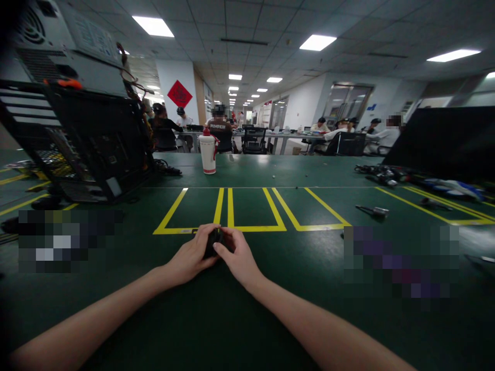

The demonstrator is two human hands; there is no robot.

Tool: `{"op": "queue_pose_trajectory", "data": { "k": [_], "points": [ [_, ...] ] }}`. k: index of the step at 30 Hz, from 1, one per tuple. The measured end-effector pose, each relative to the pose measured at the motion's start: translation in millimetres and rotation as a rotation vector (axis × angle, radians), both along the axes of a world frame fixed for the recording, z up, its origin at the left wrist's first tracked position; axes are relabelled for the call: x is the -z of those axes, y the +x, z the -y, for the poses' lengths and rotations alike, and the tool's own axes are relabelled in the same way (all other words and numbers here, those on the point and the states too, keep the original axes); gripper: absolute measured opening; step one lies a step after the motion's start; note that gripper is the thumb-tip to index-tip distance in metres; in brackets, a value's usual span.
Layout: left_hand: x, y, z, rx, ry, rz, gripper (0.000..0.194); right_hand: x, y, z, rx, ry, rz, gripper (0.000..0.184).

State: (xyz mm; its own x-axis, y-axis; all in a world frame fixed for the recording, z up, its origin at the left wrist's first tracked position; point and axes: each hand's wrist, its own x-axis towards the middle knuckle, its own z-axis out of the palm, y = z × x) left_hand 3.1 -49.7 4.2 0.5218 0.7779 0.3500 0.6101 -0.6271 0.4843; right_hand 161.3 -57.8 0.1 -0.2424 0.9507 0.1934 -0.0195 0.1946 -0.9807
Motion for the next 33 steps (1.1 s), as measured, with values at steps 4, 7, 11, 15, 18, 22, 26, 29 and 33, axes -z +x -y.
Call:
{"op": "queue_pose_trajectory", "data": {
  "k": [4,7,11,15,18,22,26,29,33],
  "points": [
    [0.0,0.0,0.4,-0.015,-0.006,-0.010,0.059,-1.9,-0.4,0.6,-0.034,0.021,-0.022,0.027],
    [-2.5,-0.5,1.5,-0.013,-0.022,-0.023,0.059,-3.1,-1.1,1.8,-0.041,0.039,-0.051,0.026],
    [-3.5,-1.0,1.6,-0.008,-0.022,-0.025,0.060,-3.7,-1.4,3.0,-0.023,0.037,-0.050,0.027],
    [-1.8,-0.6,0.7,0.001,-0.018,-0.012,0.060,-2.5,-1.7,2.0,-0.008,0.039,-0.026,0.036],
    [-2.0,-0.1,0.6,-0.006,-0.017,-0.017,0.060,0.3,-2.1,-0.3,0.013,0.072,0.020,0.035],
    [-2.6,0.1,0.9,-0.011,-0.026,-0.024,0.059,4.6,-1.3,-3.5,0.088,0.106,0.125,0.032],
    [-2.0,-0.3,0.1,-0.041,-0.036,-0.033,0.058,5.5,0.3,-3.4,0.128,0.107,0.203,0.028],
    [-2.5,-2.5,-3.6,-0.117,-0.073,-0.059,0.056,2.3,0.7,0.2,0.119,0.140,0.293,0.027],
    [-4.7,-10.0,-12.9,-0.218,-0.177,-0.088,0.055,-4.0,0.8,7.0,0.094,0.180,0.421,0.025]
  ]
}}
